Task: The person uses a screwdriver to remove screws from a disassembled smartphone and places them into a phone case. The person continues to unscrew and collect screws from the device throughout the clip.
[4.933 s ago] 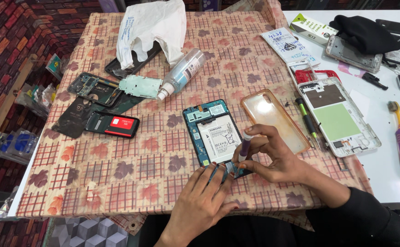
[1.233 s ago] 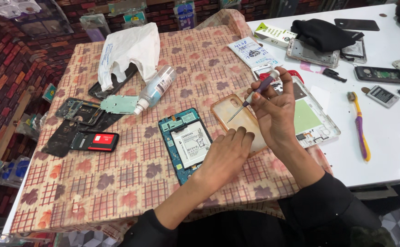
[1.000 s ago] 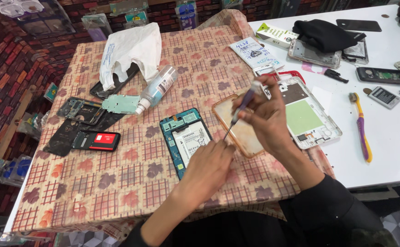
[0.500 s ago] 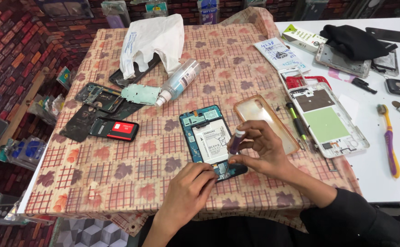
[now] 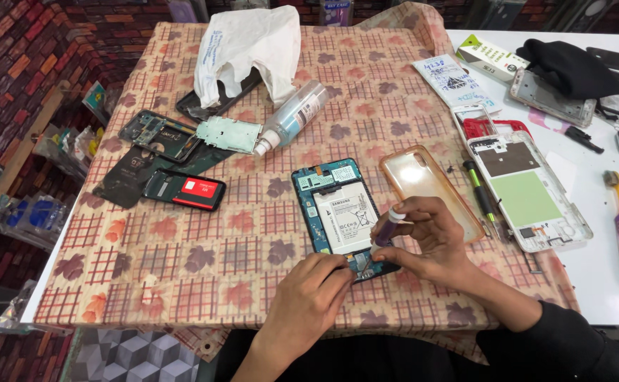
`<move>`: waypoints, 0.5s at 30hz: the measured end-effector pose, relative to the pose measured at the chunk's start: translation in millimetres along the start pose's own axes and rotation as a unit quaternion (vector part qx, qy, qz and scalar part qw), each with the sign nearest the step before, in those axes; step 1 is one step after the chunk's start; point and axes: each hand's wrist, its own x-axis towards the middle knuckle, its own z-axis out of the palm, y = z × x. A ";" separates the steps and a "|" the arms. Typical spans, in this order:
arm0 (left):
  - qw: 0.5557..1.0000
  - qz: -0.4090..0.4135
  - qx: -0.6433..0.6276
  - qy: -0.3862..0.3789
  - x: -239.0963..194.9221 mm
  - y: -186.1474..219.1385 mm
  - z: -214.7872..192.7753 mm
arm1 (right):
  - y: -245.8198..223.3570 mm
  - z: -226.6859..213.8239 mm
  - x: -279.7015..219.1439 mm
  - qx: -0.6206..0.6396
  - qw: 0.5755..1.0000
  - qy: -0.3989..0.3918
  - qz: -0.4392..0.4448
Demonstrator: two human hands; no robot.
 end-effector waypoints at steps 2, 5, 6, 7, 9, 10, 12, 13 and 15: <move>1.000 -0.001 -0.002 -0.003 -1.0 -1.1 0.5 | 0.3 0.0 -0.6 0.000 1.000 0.004 0.005; 1.000 -0.005 0.000 -0.003 -2.0 -1.9 2.3 | 1.8 -0.7 -0.6 0.001 1.000 -0.001 -0.006; 1.000 -0.008 0.002 -0.003 -2.0 -1.6 3.5 | 2.1 -0.9 -0.6 0.000 1.000 -0.001 -0.008; 1.000 -0.011 0.004 -0.002 -2.1 -1.7 4.2 | 2.6 -0.8 -0.2 -0.002 1.000 -0.001 -0.011; 1.000 -0.012 0.004 -0.002 -2.6 -2.0 4.6 | 2.8 -0.8 0.0 -0.002 1.000 -0.001 -0.013; 1.000 -0.013 0.003 -0.003 -2.7 -2.1 4.7 | 2.7 -0.8 0.0 -0.001 1.000 -0.001 -0.012; 1.000 -0.012 0.005 -0.002 -2.8 -2.0 4.9 | 2.3 -1.4 -0.4 0.002 1.000 -0.004 -0.012; 1.000 -0.012 0.005 -0.002 -2.8 -1.9 4.8 | 2.2 -1.6 -1.0 0.003 1.000 -0.005 -0.011; 1.000 -0.015 0.006 -0.007 -2.5 -1.4 4.4 | 2.3 -2.2 -2.1 0.004 1.000 -0.008 -0.011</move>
